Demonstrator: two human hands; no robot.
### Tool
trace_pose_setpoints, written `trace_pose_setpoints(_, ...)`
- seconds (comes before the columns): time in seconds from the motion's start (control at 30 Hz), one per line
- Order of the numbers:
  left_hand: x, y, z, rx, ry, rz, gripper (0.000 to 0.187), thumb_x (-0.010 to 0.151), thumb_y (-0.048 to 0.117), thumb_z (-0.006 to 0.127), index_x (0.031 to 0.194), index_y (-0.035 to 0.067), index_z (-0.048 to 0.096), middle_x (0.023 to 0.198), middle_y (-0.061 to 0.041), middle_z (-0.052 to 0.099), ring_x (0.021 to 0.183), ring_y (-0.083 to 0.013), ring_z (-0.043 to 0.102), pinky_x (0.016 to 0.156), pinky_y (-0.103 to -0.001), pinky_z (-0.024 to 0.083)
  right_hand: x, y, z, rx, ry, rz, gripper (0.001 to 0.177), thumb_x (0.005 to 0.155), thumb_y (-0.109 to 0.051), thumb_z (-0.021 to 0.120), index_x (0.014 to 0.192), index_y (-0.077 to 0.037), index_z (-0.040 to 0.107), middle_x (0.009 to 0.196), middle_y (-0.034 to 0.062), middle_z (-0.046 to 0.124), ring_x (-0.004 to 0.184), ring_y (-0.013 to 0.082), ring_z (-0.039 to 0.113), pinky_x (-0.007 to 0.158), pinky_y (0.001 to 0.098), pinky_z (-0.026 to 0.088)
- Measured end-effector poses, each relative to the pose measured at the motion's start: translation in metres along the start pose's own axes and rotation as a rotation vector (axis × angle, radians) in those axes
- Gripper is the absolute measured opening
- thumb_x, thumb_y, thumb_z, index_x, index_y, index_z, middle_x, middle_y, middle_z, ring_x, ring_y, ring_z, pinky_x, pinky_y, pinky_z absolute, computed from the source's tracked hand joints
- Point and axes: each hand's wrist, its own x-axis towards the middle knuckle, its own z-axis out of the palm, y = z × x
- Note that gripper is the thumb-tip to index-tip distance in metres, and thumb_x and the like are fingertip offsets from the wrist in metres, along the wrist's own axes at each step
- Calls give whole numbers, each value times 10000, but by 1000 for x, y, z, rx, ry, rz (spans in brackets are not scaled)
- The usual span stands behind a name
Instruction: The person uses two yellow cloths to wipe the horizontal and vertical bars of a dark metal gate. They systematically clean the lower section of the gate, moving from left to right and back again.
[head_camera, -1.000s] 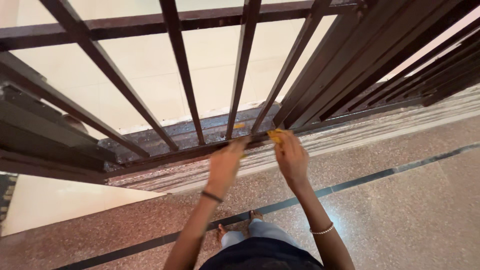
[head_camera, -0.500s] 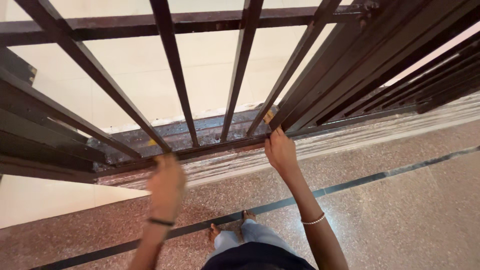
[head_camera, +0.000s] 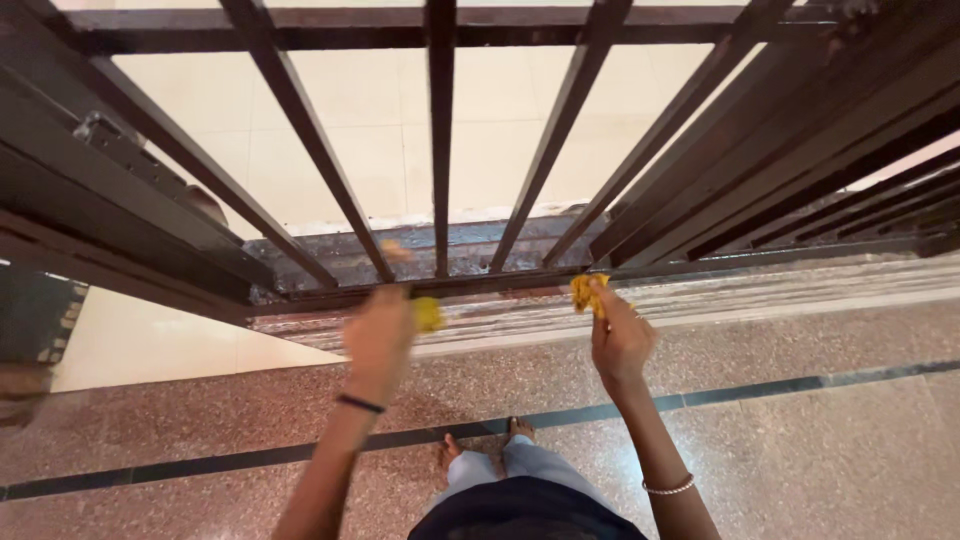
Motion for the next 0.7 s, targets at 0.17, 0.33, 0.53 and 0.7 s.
trace_pose_setpoints(0.17, -25, -62, -41, -73, 279, -221, 329, 892, 185, 588, 1174, 34, 667, 1226, -156, 678, 782, -375, 707, 582, -529, 564, 4, -33, 23, -58, 33, -289, 286, 973, -7, 633, 1256, -33, 665, 1170, 143, 740, 1111, 325, 732, 1030, 436, 565)
trace_pose_setpoints(0.33, -14, -42, -7, -40, 309, -340, 229, 997, 98, 545, 1191, 48, 656, 1187, -140, 642, 993, -338, 691, 781, -466, 606, 21, -79, 82, -70, -70, -384, 315, 869, -86, 603, 1173, -94, 683, 1114, 152, 749, 1011, 337, 710, 1036, 516, 512)
trace_pose_setpoints(0.53, -23, -13, -23, -172, 245, -134, 384, 878, 39, 593, 1261, 16, 607, 1319, -158, 642, 986, -316, 665, 725, -424, 611, 34, -176, 127, 24, -566, -297, 355, 952, -165, 620, 1290, -62, 652, 1114, 156, 683, 1066, 314, 651, 1013, 484, 493)
trace_pose_setpoints(0.7, -82, -71, -53, -321, 523, -255, 410, 953, 98, 636, 1362, 87, 638, 1224, -106, 700, 1007, -292, 702, 806, -407, 595, 27, -183, 103, -12, -199, -505, 503, 869, -220, 666, 1328, -23, 610, 1195, 152, 679, 1129, 292, 638, 1047, 470, 475)
